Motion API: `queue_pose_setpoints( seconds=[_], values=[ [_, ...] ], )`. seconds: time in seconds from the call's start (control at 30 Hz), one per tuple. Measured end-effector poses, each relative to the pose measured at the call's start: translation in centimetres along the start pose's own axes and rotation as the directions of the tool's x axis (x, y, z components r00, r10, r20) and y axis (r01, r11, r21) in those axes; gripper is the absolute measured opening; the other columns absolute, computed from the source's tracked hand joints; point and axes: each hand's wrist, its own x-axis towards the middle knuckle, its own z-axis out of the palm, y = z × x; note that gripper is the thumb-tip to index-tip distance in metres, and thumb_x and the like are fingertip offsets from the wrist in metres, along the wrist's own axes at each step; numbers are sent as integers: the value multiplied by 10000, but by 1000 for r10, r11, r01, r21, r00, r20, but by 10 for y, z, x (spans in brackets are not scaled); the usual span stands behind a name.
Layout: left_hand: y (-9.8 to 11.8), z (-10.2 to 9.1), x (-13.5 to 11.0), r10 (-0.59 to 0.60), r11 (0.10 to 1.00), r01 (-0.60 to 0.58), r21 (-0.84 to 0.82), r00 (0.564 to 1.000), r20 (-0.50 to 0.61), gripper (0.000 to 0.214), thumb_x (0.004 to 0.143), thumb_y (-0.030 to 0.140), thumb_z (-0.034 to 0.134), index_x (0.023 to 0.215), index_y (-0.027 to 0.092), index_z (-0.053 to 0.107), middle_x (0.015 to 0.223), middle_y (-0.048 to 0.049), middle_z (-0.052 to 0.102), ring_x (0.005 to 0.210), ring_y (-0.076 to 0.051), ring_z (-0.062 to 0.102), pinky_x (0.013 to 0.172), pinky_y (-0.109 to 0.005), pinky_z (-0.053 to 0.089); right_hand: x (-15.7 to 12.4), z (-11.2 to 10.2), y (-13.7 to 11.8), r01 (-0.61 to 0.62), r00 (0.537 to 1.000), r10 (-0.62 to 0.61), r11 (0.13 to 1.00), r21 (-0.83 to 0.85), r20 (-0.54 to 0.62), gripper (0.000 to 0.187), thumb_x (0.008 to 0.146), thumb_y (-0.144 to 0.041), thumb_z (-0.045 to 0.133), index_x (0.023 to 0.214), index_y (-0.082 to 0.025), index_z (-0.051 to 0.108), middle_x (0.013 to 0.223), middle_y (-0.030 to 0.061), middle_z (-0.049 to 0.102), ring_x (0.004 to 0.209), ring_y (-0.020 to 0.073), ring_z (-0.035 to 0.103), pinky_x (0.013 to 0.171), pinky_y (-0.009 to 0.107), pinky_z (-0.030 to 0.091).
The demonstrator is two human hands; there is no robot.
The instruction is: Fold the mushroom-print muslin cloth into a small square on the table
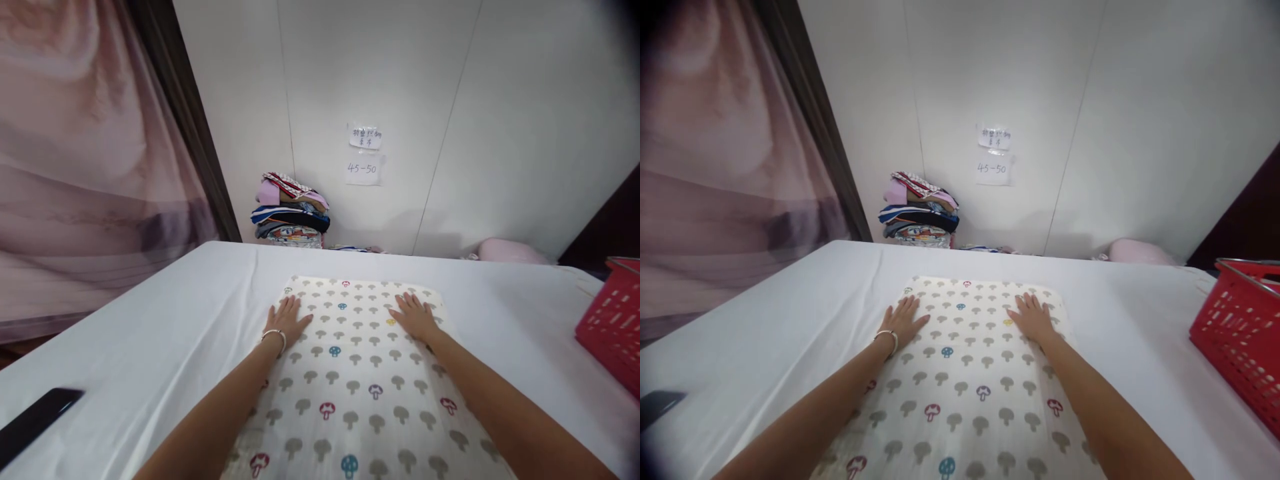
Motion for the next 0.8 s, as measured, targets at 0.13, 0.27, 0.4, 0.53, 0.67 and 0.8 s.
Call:
queue_pose_setpoints(
  seconds=[0.13, 0.27, 0.4, 0.53, 0.67, 0.8],
  values=[
    [9, 3, 4, 19, 999, -18, 38, 999, -40, 752, 823, 641, 214, 1399, 163, 285, 1490, -93, 188, 1377, -276, 107, 1089, -535, 50, 4, -9, -31, 136, 991, -136, 991, 5, 3, 680, 857, -623, 175, 1427, -253, 206, 1514, 38, 53, 1376, 263, -13, 1072, 510, 36],
    [35, -3, 35, 259, 963, -251, 95, 962, -83, 659, 841, 604, 242, 1379, 233, 330, 1488, -26, 212, 1382, -230, 98, 1109, -483, 17, 21, -13, -82, 355, 932, -358, 933, 64, 48, 715, 833, -679, 149, 1433, -290, 167, 1514, 0, 39, 1379, 234, -26, 1082, 479, -2],
    [44, -4, 73, 168, 985, -168, 38, 986, -6, 695, 833, 617, 227, 1392, 210, 301, 1494, -42, 191, 1378, -232, 120, 1109, -457, 91, 42, -9, -111, 370, 926, -375, 925, 81, 53, 712, 837, -674, 141, 1426, -279, 205, 1512, -8, 70, 1380, 227, 4, 1084, 468, 1],
    [37, 1, 87, 54, 998, -54, -21, 998, -17, 767, 815, 646, 200, 1410, 164, 253, 1502, -62, 155, 1381, -244, 96, 1110, -446, 113, 51, -10, -100, 401, 910, -408, 911, 98, 73, 706, 836, -671, 157, 1425, -285, 205, 1511, -13, 71, 1379, 222, 19, 1088, 449, 14],
    [34, 1, 85, 71, 997, -71, -21, 997, -2, 755, 818, 634, 197, 1410, 169, 253, 1504, -52, 151, 1381, -241, 96, 1109, -444, 115, 51, -14, -33, 242, 968, -243, 970, 32, 58, 649, 865, -620, 170, 1415, -281, 236, 1504, 11, 135, 1372, 232, 93, 1081, 473, 61],
    [35, 1, 83, 68, 997, -68, -21, 998, -14, 744, 821, 622, 204, 1407, 168, 261, 1502, -53, 159, 1381, -240, 97, 1110, -440, 105, 51, -17, 42, -66, 998, 65, 997, -33, -4, 608, 891, -561, 167, 1409, -255, 254, 1498, 27, 164, 1364, 230, 130, 1076, 475, 110]
  ],
)
